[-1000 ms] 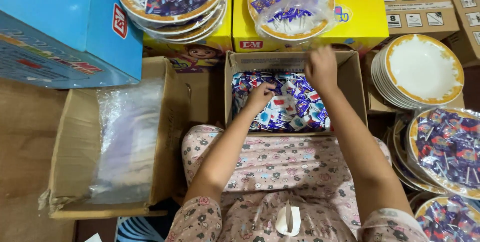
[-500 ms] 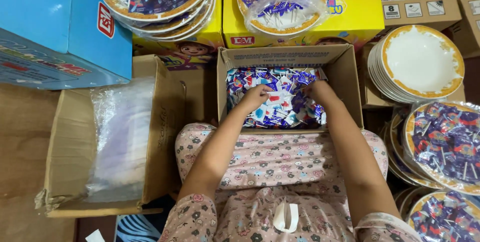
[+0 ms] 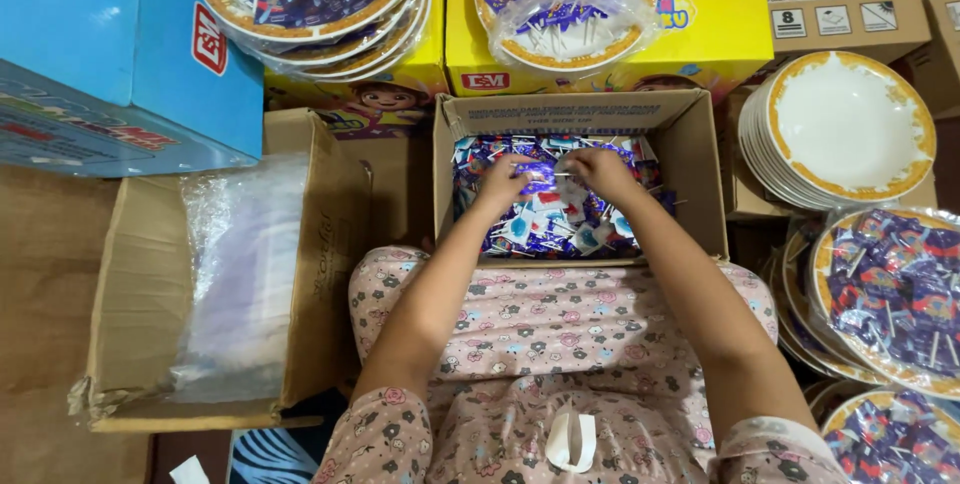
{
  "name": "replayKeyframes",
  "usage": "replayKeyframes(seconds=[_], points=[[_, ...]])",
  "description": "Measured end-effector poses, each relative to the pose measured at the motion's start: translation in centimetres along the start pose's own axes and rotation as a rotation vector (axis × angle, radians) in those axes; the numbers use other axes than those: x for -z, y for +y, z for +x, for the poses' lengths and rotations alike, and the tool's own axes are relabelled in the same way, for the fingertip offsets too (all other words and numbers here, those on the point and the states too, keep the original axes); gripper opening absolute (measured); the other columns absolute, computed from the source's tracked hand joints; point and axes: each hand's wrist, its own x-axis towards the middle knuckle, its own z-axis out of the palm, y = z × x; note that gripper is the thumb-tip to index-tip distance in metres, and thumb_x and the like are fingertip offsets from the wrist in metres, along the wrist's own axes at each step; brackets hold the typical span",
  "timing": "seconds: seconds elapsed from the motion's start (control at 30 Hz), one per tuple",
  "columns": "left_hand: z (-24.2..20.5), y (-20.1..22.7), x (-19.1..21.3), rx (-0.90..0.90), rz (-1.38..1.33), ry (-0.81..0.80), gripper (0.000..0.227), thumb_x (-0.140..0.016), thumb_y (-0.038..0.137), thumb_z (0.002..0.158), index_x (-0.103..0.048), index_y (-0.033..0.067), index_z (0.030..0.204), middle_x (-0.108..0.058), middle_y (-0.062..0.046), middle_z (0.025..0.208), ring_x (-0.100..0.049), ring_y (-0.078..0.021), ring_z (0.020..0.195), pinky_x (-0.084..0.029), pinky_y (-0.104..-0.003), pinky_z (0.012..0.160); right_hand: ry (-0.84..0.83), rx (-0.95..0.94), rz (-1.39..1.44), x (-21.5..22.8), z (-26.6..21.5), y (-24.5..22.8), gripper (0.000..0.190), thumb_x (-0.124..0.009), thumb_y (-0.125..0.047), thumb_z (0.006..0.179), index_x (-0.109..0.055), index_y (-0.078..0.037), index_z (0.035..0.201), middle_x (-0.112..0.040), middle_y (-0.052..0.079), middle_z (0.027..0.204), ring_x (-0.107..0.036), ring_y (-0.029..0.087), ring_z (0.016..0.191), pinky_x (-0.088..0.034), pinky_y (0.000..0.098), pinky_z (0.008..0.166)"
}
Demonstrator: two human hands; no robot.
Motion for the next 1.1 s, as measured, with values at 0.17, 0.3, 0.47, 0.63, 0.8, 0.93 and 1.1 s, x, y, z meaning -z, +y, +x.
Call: replayKeyframes(seconds=[0.17,0.3,0.47,0.63,0.8,0.93,1.1], points=[[1.3,-0.9,1.4,-0.013,0.157,0.165,0.035,-0.075,0.01,0.088,-0.067,0.007,0.123,-0.068,-0.021,0.107,-0.072,-0.0253,0.079,-0.068,-0.035,0.06,-0.205,0.258,-1.03,-0.8,0.7,3.0,0.047,-0.071,-0.019,0.087,-0.067,-0.028,0.133,-0.063,-0.004,0.143,-0.057,0.025,0.128,-0.055,0.0448,0.097],[1.1,-0.1,1.3,-0.057,0.276,0.18,0.033,-0.072,0.015,0.086,-0.07,0.0131,0.118,-0.069,-0.014,0.09,-0.07,-0.0182,0.056,-0.062,-0.024,0.044,-0.313,0.169,-1.051,-2.8,1.2,8.9,0.027,-0.063,-0.018,0.092,-0.076,-0.024,0.114,-0.074,0.001,0.114,-0.066,0.026,0.116,-0.056,0.0446,0.092],[1.7,-0.8,1.3,-0.077,0.203,0.196,0.043,-0.073,0.011,0.082,-0.068,0.0117,0.124,-0.062,-0.023,0.102,-0.07,-0.0315,0.074,-0.063,-0.038,0.056,-0.299,0.044,-0.964,0.4,-1.1,3.4,0.029,-0.051,-0.014,0.099,-0.073,-0.022,0.117,-0.078,0.006,0.094,-0.076,0.03,0.092,-0.06,0.0478,0.077],[-1.8,2.6,0.6,-0.006,-0.006,0.113,0.046,-0.063,0.002,0.088,-0.061,0.0039,0.133,-0.057,-0.033,0.124,-0.067,-0.044,0.105,-0.063,-0.053,0.078,-0.288,-0.028,-1.022,-2.9,-0.4,10.2,0.023,-0.071,-0.026,0.088,-0.074,-0.023,0.11,-0.077,0.004,0.092,-0.076,0.029,0.09,-0.061,0.0465,0.07],[-1.5,2.3,0.9,0.012,-0.042,0.023,0.044,-0.06,-0.001,0.09,-0.057,0.0009,0.135,-0.057,-0.034,0.126,-0.065,-0.0431,0.109,-0.063,-0.054,0.082,-0.19,0.025,-1.123,-1.1,-0.4,7.0,0.029,-0.06,-0.021,0.095,-0.069,-0.018,0.122,-0.068,0.009,0.117,-0.07,0.034,0.102,-0.06,0.0476,0.071],[-0.5,0.7,1.3,0.007,-0.03,0.007,0.044,-0.061,-0.001,0.091,-0.058,0.0011,0.135,-0.059,-0.031,0.12,-0.066,-0.0417,0.107,-0.064,-0.054,0.08,-0.347,0.009,-1.011,-1.6,-0.9,7.4,0.046,-0.046,-0.011,0.103,-0.056,-0.019,0.147,-0.065,0.012,0.131,-0.066,0.037,0.119,-0.054,0.0585,0.096],[0.6,-1.1,1.7,0.032,-0.079,0.007,0.044,-0.068,0.003,0.089,-0.061,0.0036,0.133,-0.062,-0.025,0.115,-0.068,-0.0376,0.103,-0.065,-0.055,0.077,-0.058,-0.221,-0.901,-3.2,0.9,16.8,0.021,-0.055,-0.011,0.095,-0.075,-0.005,0.095,-0.073,0.014,0.085,-0.075,0.037,0.082,-0.061,0.0505,0.063]])
